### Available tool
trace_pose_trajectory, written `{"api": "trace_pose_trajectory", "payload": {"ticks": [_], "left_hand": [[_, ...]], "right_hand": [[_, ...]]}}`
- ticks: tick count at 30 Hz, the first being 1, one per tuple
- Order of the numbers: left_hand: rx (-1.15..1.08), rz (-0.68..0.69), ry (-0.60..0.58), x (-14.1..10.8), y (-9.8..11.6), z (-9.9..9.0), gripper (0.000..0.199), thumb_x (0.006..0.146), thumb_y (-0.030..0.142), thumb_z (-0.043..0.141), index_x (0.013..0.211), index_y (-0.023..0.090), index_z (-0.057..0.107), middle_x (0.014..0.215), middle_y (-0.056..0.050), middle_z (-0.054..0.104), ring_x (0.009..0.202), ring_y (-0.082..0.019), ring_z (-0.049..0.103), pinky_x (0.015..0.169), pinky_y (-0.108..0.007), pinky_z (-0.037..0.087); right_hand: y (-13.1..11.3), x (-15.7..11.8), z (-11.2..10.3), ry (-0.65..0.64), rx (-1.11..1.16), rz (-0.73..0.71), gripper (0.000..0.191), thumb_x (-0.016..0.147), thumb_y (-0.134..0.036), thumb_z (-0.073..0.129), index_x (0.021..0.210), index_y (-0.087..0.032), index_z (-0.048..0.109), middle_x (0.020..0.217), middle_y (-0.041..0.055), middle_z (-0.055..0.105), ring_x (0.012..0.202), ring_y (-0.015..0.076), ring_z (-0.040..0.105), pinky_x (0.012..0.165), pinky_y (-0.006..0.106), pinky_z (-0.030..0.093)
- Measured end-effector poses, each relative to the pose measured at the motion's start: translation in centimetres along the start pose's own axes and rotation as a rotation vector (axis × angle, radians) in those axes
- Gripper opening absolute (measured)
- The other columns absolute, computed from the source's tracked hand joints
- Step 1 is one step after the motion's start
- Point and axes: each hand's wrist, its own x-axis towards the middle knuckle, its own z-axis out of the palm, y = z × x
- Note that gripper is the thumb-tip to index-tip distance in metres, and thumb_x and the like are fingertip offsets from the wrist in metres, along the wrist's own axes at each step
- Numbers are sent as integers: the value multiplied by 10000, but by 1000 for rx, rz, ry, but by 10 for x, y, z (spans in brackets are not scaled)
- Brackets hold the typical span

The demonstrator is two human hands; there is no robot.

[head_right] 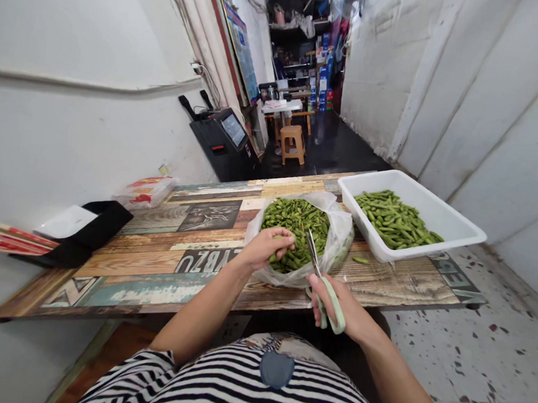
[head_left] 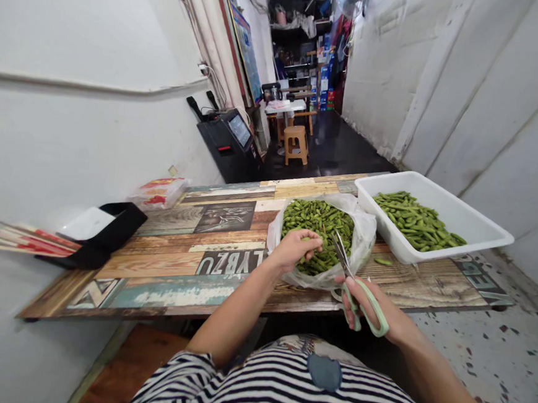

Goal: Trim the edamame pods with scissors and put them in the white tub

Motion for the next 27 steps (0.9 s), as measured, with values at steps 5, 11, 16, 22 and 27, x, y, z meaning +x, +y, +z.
{"api": "trace_pose_trajectory", "payload": {"ticks": [5, 11, 16, 22, 27], "left_hand": [[-269, -58, -72, -4, 6, 7, 281, 669, 294, 694, 798, 139, 498, 742, -39, 659, 420, -8, 406, 395, -148, 195], [-347, -22, 28, -8, -1, 20, 324, 653, 289, 727, 783, 152, 464, 688, -27, 666, 382, -12, 400, 383, -149, 208], [-344, 16, 68, -13, -6, 31, 356, 631, 331, 753, 739, 148, 467, 668, -15, 657, 382, -14, 409, 385, -152, 226], [-405, -63, 70, -15, -10, 31, 348, 621, 319, 757, 718, 139, 475, 650, -11, 633, 378, -9, 386, 374, -152, 197], [-363, 206, 239, 5, 38, 36, 225, 707, 235, 677, 733, 148, 471, 637, 9, 605, 432, -18, 426, 418, -145, 258]], "right_hand": [[3, -1, 5, -50, -58, -13, 496, 829, -680, 434, 709, -202, 484, 546, -48, 518, 425, 109, 521, 436, 230, 439], [4, 1, 8, 9, -111, -68, 426, 858, -615, 453, 886, -198, 536, 575, -61, 510, 438, 108, 521, 420, 219, 440], [1, 1, 9, 21, -117, -58, 439, 859, -620, 444, 735, -202, 486, 526, -64, 502, 392, 93, 513, 384, 201, 431], [12, 10, 14, 72, 1, 8, 441, 812, -619, 523, 675, -208, 439, 456, -95, 443, 296, 68, 431, 267, 169, 381], [17, 7, 10, -5, 21, 30, 421, 816, -605, 530, 726, -199, 470, 474, -93, 478, 314, 69, 460, 286, 168, 409]]}}
